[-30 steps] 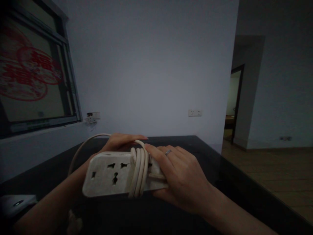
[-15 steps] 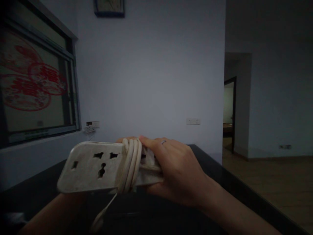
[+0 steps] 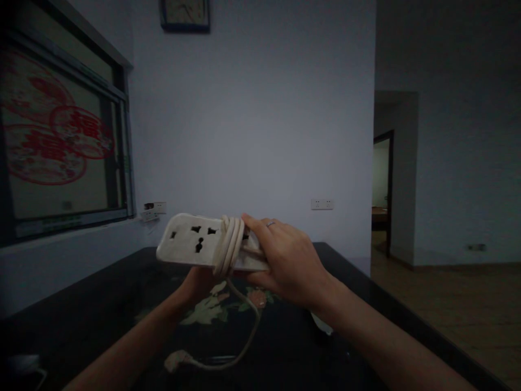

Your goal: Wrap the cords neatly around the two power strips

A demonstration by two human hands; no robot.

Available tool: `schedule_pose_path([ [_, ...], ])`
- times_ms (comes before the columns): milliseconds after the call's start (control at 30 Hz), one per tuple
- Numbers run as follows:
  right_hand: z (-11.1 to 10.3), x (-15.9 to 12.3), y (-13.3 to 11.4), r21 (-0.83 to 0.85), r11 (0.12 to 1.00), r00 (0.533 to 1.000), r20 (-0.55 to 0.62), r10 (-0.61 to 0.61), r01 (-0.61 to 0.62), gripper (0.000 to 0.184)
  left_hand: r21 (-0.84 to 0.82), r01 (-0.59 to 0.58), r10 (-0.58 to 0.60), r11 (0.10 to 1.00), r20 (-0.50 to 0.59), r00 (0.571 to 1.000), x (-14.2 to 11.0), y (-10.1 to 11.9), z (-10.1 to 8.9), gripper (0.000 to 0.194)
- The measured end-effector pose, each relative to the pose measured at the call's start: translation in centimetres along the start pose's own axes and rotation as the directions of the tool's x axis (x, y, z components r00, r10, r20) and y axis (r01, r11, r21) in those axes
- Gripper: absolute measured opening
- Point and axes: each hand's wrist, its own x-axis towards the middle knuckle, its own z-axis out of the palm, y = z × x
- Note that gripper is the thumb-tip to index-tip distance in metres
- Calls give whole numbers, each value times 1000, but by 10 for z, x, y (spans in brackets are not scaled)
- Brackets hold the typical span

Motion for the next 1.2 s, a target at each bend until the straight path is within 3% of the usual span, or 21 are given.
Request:
schedule_pose_path([
  [100, 4, 1, 7, 17, 998, 998, -21, 54, -54, 64, -262, 144, -201, 954, -207, 958, 0, 6, 14, 32],
  [167, 6, 1, 11, 28, 996, 995, -45, 88, -87, 64, -491, 138, -308, 860, -286, 907, -3, 14, 22, 30],
  [233, 9, 0, 13, 44, 992, 992, -50, 118, -115, 66, -697, 101, -421, 710, -305, 854, -7, 21, 28, 30],
  [300, 12, -1, 15, 50, 988, 989, -36, 145, -143, 67, -775, 99, -475, 624, -276, 835, -11, 25, 31, 34],
  [533, 17, -7, 18, 34, 974, 974, 18, 225, -225, 72, -771, 221, -528, 596, -170, 832, -20, 30, 33, 37],
  [800, 11, -11, 9, 119, 962, 969, -3, 248, -246, 72, -752, 232, -500, 618, -148, 853, -30, 36, 35, 37],
  [967, 16, -17, 2, 136, 961, 971, 54, 234, -239, 69, -762, 309, -559, 569, -83, 825, -41, 31, 25, 39],
  [1200, 19, -21, -12, 95, 969, 969, 122, 216, -228, 73, -703, 218, -470, 677, -186, 863, -45, 43, 7, 69],
])
